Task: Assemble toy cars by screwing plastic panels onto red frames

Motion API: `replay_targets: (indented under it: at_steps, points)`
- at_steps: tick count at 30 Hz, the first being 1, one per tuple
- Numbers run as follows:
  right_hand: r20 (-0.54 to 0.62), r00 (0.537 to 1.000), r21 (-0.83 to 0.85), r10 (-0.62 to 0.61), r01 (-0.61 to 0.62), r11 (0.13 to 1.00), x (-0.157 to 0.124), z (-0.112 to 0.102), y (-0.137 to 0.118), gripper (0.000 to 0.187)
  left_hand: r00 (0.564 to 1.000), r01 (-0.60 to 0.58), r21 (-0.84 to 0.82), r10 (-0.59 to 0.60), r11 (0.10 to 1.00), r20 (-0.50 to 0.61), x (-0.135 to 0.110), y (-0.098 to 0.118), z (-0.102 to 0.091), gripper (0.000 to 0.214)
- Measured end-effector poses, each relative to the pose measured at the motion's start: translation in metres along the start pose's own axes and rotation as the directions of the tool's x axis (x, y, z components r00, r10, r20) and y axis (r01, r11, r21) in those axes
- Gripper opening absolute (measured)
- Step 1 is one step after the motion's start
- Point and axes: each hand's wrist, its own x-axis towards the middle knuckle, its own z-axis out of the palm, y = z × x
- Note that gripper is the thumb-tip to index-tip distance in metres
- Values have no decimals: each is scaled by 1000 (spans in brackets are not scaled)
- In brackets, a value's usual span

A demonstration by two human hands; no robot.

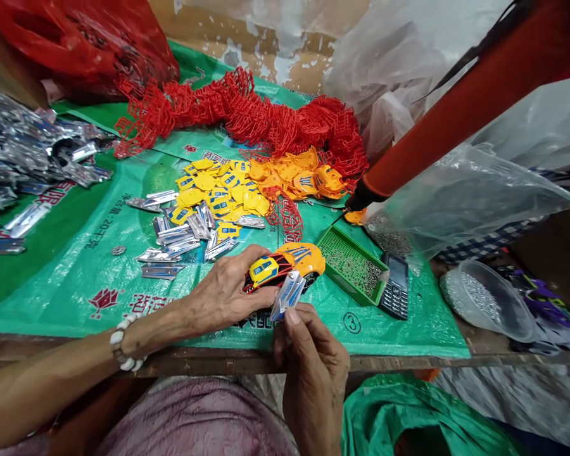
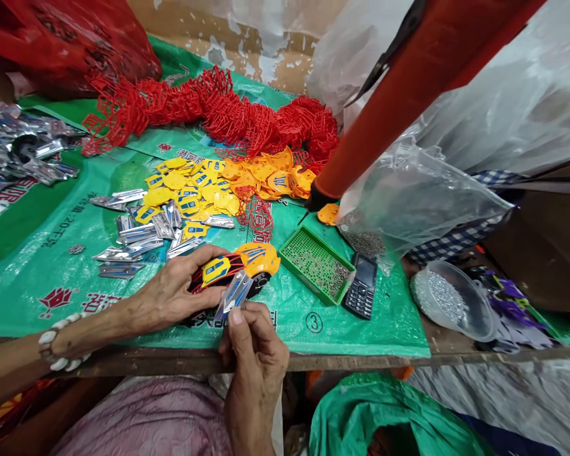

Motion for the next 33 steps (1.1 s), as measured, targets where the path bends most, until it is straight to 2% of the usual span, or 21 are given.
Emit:
replay_targets:
  at_steps: [3, 6, 11, 13, 16, 17, 19, 22, 24, 25, 27, 29, 31, 33]
  points:
    - [-15, 998, -24, -64, 64, 998, 0, -2, 1, 21, 999, -9, -88, 12, 996, 38, -2, 0, 0, 44]
    - [-68, 988, -92, -138, 131, 987, 1, -9, -1, 25, 999, -9, -122, 15, 992, 49, -1, -1, -1, 53]
    - [-74, 966, -283, -248, 218, 934, 8, -23, -7, 29, 996, 38, -15, -39, 999, -79, 4, -3, -11, 50]
    - [6, 949, -448, -316, 285, 847, 15, -26, -7, 30, 991, 54, 11, -52, 998, -126, 5, -5, -15, 49]
    - [178, 904, -686, -389, 398, 609, 28, -28, -4, 31, 987, 48, 15, -45, 999, -154, 7, -6, -18, 46]
    - [213, 894, -728, -394, 414, 547, 31, -30, -2, 29, 987, 43, 12, -41, 999, -154, 7, -6, -19, 45]
    - [231, 892, -775, -389, 410, 480, 34, -34, -2, 28, 987, 45, 5, -44, 999, -154, 8, -6, -19, 45]
    - [296, 891, -836, -344, 416, 359, 34, -43, -9, 38, 987, 89, 15, -86, 996, -137, 8, -4, -19, 49]
    - [399, 862, -839, -314, 481, 255, 37, -49, -19, 35, 989, 111, 18, -109, 994, -101, 8, -3, -20, 51]
    - [471, 832, -821, -293, 535, 199, 40, -51, -24, 28, 990, 115, 9, -114, 993, -83, 8, -2, -20, 51]
    - [619, 746, -752, -247, 653, 89, 50, -51, -31, 17, 992, 110, -28, -112, 993, -57, 8, -2, -21, 51]
    - [719, 673, -685, -176, 728, -14, 61, -49, -35, 26, 992, 114, -55, -117, 992, -42, 8, -2, -22, 52]
    - [760, 639, -648, -122, 758, -69, 69, -48, -36, 24, 992, 127, -61, -128, 990, -12, 8, -2, -22, 52]
    - [779, 621, -626, -86, 777, -59, 73, -50, -35, 18, 989, 141, -75, -137, 987, 47, 8, -3, -23, 51]
